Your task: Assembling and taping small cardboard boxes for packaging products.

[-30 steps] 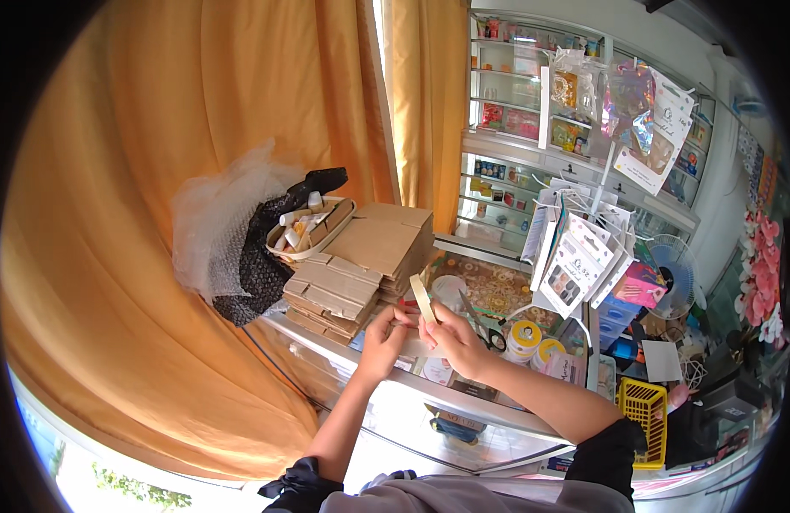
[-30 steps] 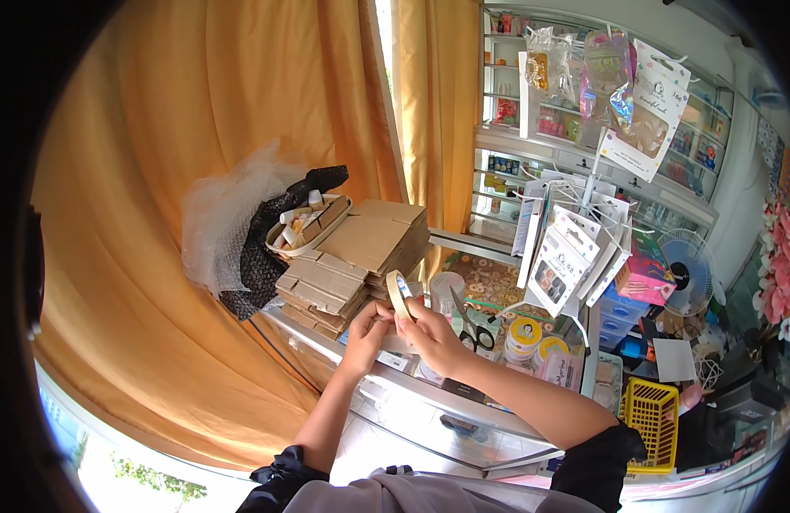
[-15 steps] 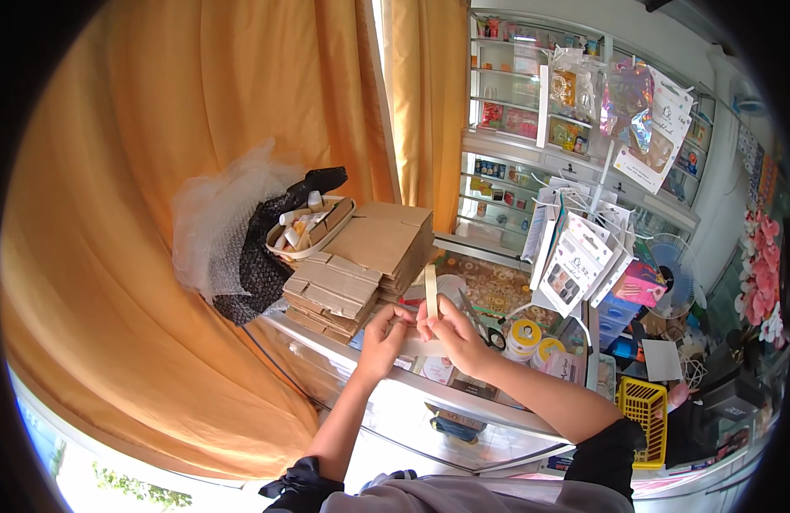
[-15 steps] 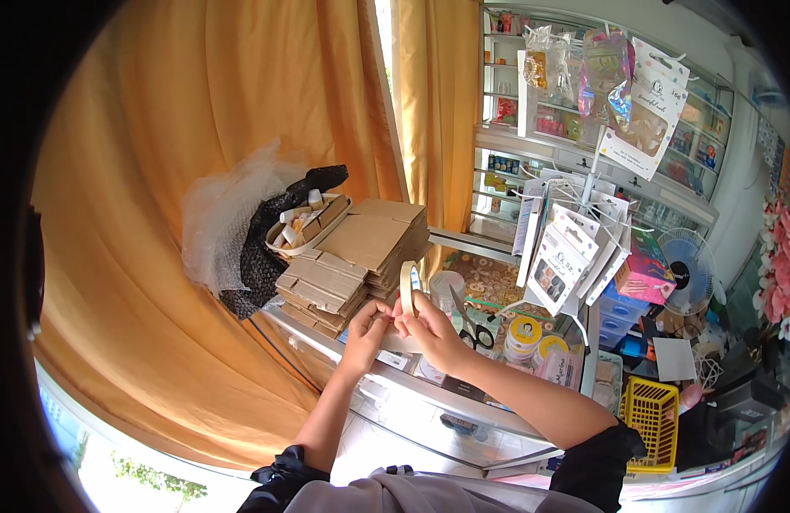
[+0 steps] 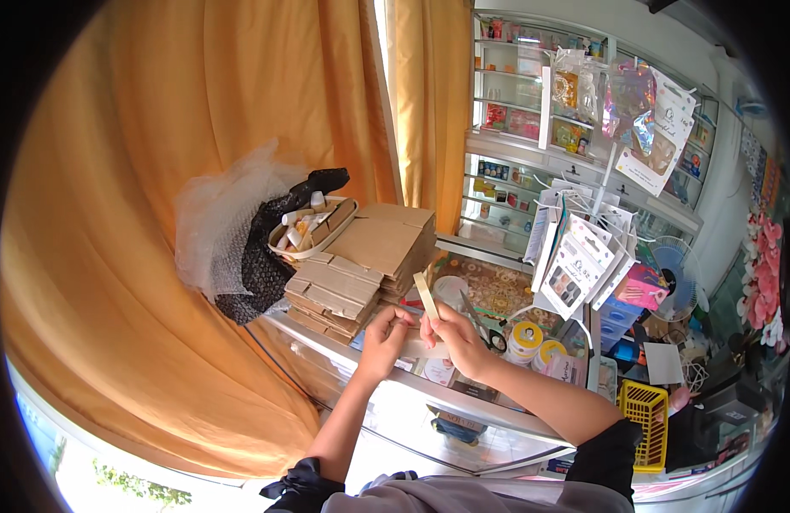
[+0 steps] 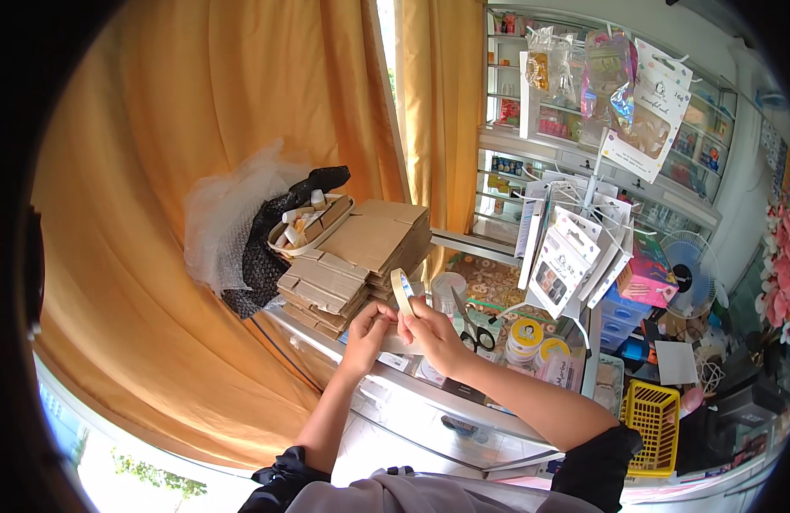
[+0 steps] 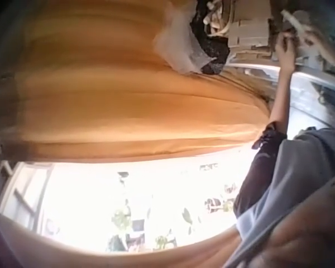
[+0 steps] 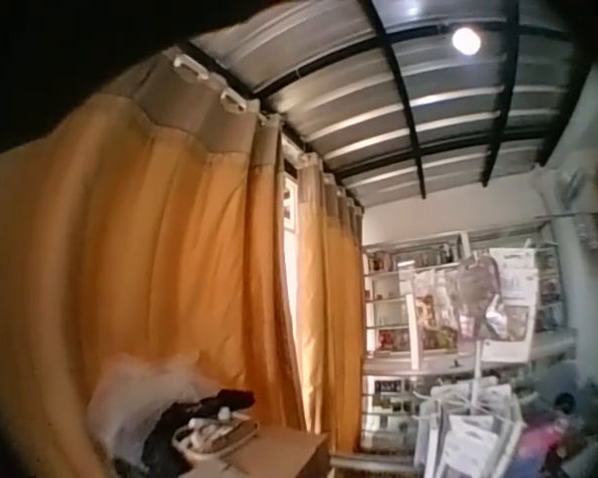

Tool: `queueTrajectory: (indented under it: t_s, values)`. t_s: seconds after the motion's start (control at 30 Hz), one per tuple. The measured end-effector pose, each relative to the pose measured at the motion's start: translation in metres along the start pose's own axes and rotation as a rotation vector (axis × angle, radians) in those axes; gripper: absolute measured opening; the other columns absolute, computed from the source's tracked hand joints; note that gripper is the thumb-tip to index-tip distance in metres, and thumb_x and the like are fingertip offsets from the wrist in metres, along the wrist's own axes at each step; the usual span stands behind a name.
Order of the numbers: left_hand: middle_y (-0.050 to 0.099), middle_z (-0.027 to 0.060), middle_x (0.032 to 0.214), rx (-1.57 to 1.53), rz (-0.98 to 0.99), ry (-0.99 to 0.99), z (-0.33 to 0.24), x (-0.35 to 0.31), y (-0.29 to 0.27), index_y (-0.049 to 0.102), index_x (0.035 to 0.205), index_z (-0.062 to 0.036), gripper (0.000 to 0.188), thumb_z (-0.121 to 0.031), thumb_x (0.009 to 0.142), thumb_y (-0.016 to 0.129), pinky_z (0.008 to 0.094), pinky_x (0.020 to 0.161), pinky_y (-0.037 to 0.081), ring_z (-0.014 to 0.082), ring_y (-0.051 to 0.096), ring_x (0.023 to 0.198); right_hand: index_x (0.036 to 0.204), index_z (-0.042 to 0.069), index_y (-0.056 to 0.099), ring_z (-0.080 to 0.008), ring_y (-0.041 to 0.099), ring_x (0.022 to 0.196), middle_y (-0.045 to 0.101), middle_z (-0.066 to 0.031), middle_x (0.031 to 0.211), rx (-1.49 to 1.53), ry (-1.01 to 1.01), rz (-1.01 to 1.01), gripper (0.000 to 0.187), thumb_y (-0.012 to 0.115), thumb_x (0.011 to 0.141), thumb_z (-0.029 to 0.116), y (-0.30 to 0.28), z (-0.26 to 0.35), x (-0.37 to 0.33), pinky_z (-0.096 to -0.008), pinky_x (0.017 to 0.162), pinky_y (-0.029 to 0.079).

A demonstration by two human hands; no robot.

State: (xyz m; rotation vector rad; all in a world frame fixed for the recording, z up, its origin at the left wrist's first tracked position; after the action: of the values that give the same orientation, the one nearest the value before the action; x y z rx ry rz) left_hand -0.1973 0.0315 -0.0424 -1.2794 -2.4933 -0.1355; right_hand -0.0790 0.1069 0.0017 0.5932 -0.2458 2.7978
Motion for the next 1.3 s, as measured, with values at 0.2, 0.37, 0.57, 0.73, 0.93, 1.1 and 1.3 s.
queueTrajectory:
  t_s: [0.2, 0.37, 0.57, 0.73, 0.93, 1.1, 1.3]
  values:
    - [0.059, 0.0018, 0.088, 0.021, 0.001, 0.012, 0.002, 0.001, -0.001, 0.054, 0.093, -0.0024, 0.013, -0.01, 0.092, 0.044, 0.0223, 0.075, 0.042, 0.0085, 0.053, 0.083, 0.105, 0.002, 0.049, -0.0103, 0.042, 0.068, 0.043, 0.0, 0.072, 0.102, -0.06, -0.018, 0.02, 0.035, 0.096, 0.013, 0.003, 0.005, 0.001, -0.0269, 0.072, 0.039]
    - [0.059, 0.0016, 0.087, 0.011, -0.007, 0.042, 0.002, 0.002, 0.0, 0.054, 0.094, -0.0022, 0.013, -0.01, 0.092, 0.044, 0.0219, 0.074, 0.042, 0.0082, 0.053, 0.082, 0.116, 0.001, 0.047, -0.0117, 0.044, 0.071, 0.041, -0.0011, 0.067, 0.091, -0.038, -0.035, 0.029, 0.032, 0.093, 0.012, 0.004, 0.01, 0.0, -0.0271, 0.074, 0.039]
    - [0.058, 0.0009, 0.087, -0.028, -0.005, -0.012, 0.005, 0.002, -0.001, 0.054, 0.093, -0.0024, 0.013, -0.011, 0.091, 0.045, 0.0222, 0.074, 0.041, 0.0079, 0.052, 0.081, 0.11, 0.004, 0.047, -0.0114, 0.045, 0.069, 0.039, 0.0001, 0.064, 0.064, 0.023, -0.01, 0.024, 0.034, 0.093, 0.014, 0.0, 0.003, 0.0, -0.0262, 0.071, 0.038]
    - [0.058, 0.0024, 0.083, 0.001, -0.034, 0.02, -0.001, 0.0, 0.0, 0.057, 0.09, -0.0029, 0.013, -0.01, 0.086, 0.047, 0.0238, 0.069, 0.042, 0.0098, 0.053, 0.078, 0.1, 0.004, 0.048, -0.011, 0.048, 0.071, 0.045, -0.0013, 0.067, 0.12, 0.025, 0.0, 0.018, 0.035, 0.092, 0.013, 0.002, 0.006, -0.001, -0.027, 0.074, 0.04]
    - [0.059, 0.0031, 0.084, 0.028, -0.047, 0.026, 0.002, 0.0, -0.007, 0.057, 0.089, -0.0028, 0.013, -0.01, 0.086, 0.047, 0.0245, 0.07, 0.043, 0.0104, 0.054, 0.078, 0.103, 0.001, 0.05, -0.0123, 0.05, 0.073, 0.049, -0.0028, 0.071, 0.152, 0.047, 0.062, 0.019, 0.037, 0.093, 0.012, 0.005, 0.004, 0.001, -0.0288, 0.077, 0.042]
    - [0.059, 0.003, 0.083, -0.025, -0.044, 0.004, -0.006, 0.001, 0.001, 0.057, 0.09, -0.0029, 0.013, -0.01, 0.087, 0.047, 0.0249, 0.071, 0.043, 0.0105, 0.054, 0.078, 0.114, 0.001, 0.047, -0.0121, 0.05, 0.074, 0.051, -0.0035, 0.075, 0.153, 0.008, 0.063, 0.025, 0.036, 0.094, 0.012, 0.002, 0.013, 0.001, -0.028, 0.077, 0.042]
    - [0.058, -0.001, 0.086, 0.022, -0.021, 0.037, 0.001, 0.0, -0.002, 0.056, 0.094, -0.0041, 0.014, -0.014, 0.091, 0.047, 0.0207, 0.07, 0.04, 0.0063, 0.051, 0.078, 0.114, 0.001, 0.045, -0.0117, 0.051, 0.08, 0.053, -0.0046, 0.082, 0.055, 0.014, 0.115, 0.025, 0.036, 0.093, 0.01, 0.001, 0.011, 0.002, -0.029, 0.079, 0.042]
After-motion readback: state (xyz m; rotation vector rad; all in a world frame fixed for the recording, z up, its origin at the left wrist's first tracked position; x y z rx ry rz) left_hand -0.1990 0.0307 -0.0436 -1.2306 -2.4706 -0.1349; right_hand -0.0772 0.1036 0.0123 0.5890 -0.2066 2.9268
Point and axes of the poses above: each hand's wrist, its own x-axis towards the middle knuckle, its own y-axis out of the palm, z = x × y, the point moved 5 cm from there along x, towards the middle knuckle
